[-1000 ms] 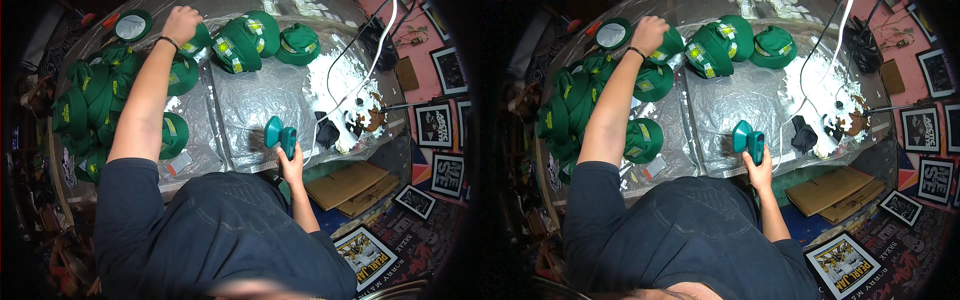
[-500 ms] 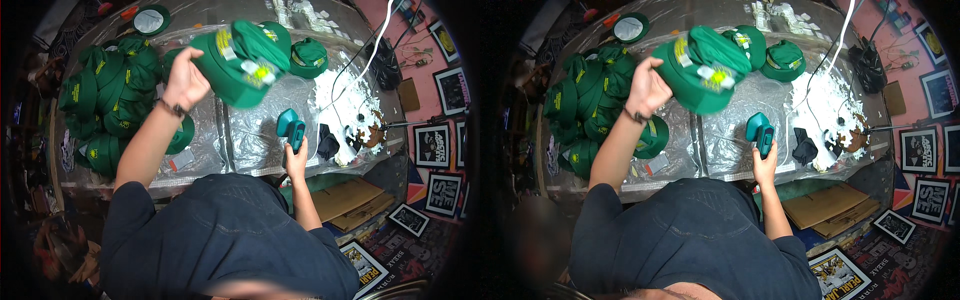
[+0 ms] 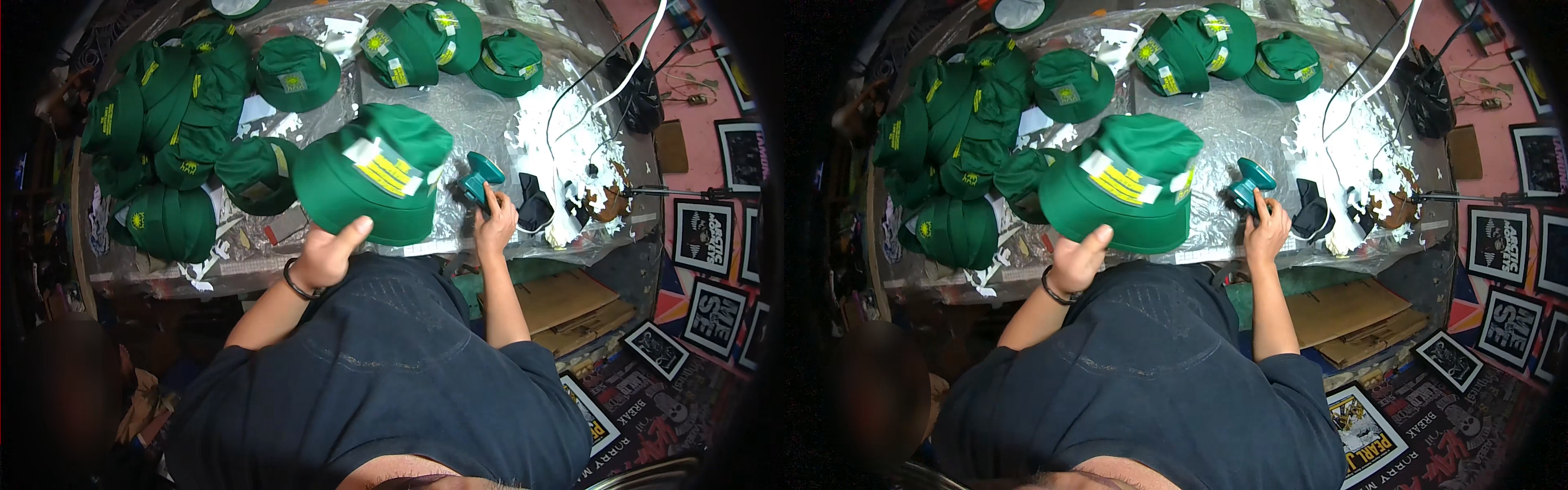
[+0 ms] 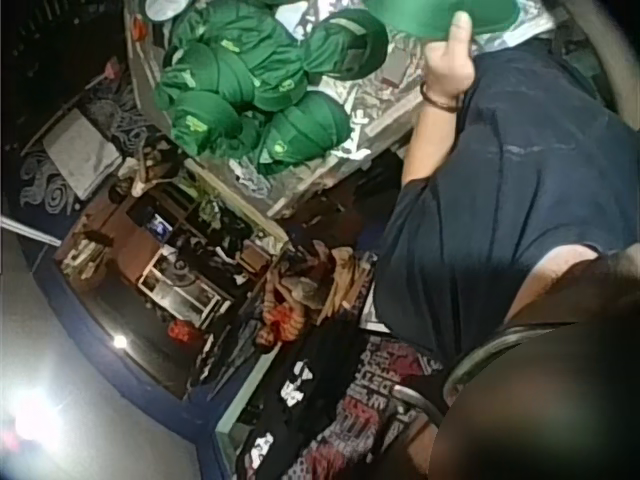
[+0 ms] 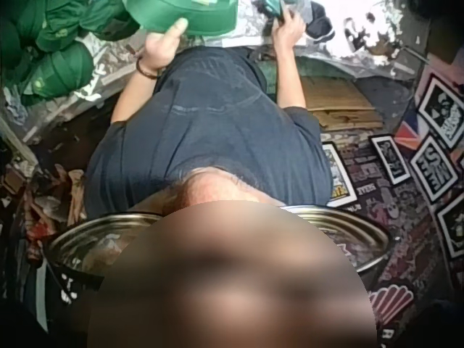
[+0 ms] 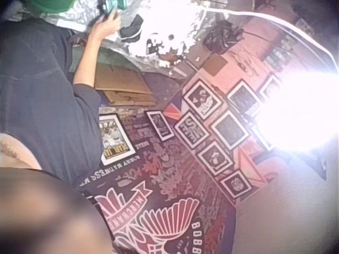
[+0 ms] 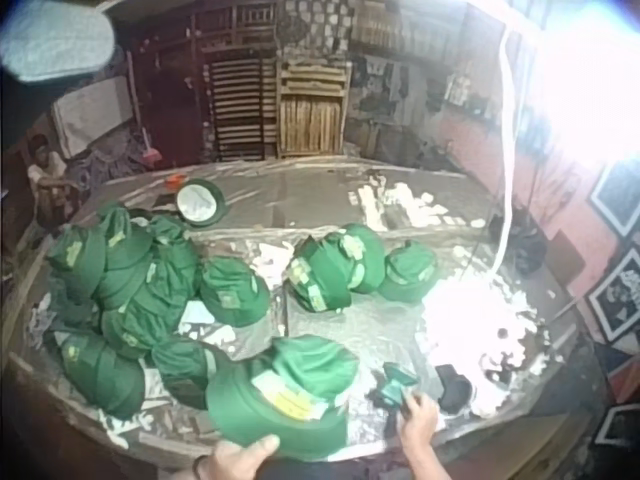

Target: Applying patches and inserts to green hats using a handheld heat press tool.

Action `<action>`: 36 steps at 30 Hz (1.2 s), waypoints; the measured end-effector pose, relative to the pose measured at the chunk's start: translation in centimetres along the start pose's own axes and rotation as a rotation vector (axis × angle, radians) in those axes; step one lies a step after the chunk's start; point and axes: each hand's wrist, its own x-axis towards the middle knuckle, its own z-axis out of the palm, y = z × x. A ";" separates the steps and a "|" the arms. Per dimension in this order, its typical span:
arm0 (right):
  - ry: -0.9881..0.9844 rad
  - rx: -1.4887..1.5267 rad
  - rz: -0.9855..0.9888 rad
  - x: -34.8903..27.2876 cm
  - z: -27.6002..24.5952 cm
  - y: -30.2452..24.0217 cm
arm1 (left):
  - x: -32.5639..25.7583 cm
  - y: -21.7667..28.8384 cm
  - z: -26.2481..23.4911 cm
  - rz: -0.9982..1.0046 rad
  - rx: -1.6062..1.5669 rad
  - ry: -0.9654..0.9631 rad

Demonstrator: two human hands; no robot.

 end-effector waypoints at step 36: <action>-0.062 0.003 -0.040 -1.1 3.8 2.8 | 0.7 -2.0 2.4 -0.352 -1.381 0.091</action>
